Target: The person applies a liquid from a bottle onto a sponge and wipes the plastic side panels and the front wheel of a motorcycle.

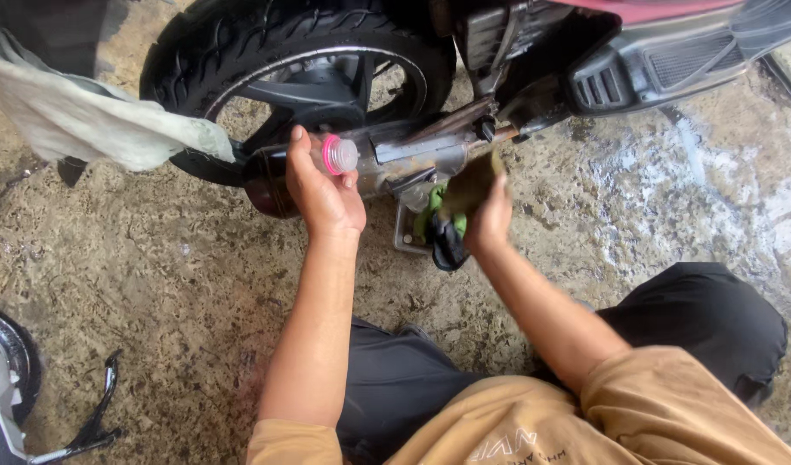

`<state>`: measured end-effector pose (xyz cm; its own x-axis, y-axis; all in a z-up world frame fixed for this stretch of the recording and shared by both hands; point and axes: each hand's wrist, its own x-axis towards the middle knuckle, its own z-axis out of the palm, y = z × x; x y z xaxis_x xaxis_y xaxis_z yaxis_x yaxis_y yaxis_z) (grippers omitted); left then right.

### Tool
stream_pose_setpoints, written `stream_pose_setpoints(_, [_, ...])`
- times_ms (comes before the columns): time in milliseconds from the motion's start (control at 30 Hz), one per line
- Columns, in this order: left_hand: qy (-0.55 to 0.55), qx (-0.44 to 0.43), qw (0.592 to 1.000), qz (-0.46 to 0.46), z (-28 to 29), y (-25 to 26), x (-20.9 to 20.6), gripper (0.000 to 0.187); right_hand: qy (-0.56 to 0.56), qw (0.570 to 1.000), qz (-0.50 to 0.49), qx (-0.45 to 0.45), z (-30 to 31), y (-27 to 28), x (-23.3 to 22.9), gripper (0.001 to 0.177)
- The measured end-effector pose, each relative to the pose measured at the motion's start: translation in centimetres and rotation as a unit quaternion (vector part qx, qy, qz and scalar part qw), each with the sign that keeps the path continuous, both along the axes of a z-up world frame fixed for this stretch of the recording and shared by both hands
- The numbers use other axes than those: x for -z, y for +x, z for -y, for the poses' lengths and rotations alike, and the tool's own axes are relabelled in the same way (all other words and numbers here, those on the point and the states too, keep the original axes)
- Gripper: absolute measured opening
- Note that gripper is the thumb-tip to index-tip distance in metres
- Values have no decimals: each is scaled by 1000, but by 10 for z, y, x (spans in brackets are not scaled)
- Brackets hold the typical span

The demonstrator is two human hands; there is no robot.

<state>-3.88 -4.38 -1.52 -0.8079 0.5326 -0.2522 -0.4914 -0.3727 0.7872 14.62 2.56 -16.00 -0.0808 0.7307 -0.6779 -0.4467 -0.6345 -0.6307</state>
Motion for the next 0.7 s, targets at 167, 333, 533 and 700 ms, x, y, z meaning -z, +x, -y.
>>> stream_pose_setpoints(167, [32, 25, 998, -47, -14, 10, 0, 30, 9, 976, -186, -109, -12, -1, -8, 70])
stream_pose_setpoints(333, [24, 16, 999, -44, -18, 10, 2, 32, 154, 963, 130, -177, 19, 2, -31, 65])
stream_pose_setpoints(533, [-19, 27, 997, -77, -18, 26, -2, 31, 418, 782, 316, -338, -3, 13, -42, 62])
stream_pose_setpoints(700, [-1, 47, 997, -69, -31, 37, 0, 31, -33, 995, -3, 91, -28, 63, -52, 57])
